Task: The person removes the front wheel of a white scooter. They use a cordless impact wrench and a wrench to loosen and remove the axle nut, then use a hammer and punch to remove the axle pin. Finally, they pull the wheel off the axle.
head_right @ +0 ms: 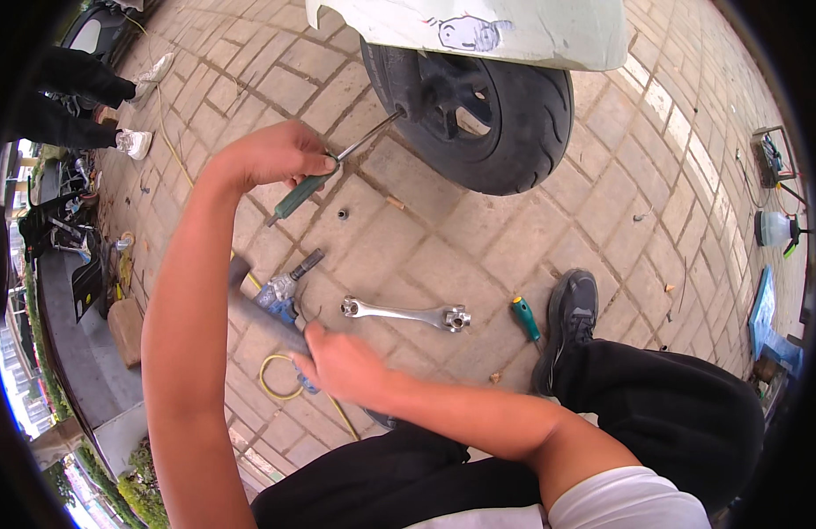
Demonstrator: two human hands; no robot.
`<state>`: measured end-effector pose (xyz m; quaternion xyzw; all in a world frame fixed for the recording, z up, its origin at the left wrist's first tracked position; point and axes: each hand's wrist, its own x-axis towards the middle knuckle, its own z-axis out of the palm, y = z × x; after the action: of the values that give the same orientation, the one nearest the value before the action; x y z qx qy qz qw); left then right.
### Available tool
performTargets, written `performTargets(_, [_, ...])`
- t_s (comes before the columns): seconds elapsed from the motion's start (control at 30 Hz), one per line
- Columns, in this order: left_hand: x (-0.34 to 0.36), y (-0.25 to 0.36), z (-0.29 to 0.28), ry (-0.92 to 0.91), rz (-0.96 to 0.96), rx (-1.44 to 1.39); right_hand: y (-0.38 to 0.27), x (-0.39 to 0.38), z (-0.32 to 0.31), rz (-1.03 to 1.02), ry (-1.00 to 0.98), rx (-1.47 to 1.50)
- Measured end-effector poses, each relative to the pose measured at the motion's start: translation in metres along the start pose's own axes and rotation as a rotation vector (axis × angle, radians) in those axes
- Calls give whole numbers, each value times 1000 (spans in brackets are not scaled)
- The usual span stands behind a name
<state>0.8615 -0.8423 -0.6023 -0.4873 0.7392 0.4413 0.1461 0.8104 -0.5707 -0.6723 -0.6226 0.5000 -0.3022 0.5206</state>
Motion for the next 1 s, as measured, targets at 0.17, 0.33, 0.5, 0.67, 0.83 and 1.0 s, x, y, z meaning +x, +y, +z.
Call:
performTargets(0.17, [2,1,0,15,-1,-4,-1,2,2,127,9,46])
performTargets(0.33, [4,3,0,-14,0,12,-6,1,3,2,-31,-6])
performTargets(0.5, [3,8,2,55,25,-14,5,5,-15,200,160,151])
performTargets(0.67, [7,16,1,22,-1,55,3,-8,-16,134,-84,-15])
performTargets(0.83, [8,20,-2,-27,-18,15,6,-5,-19,67,-67,31])
performTargets(1.0, [18,31,-6,-4,23,0,11,1,-30,153,59,96])
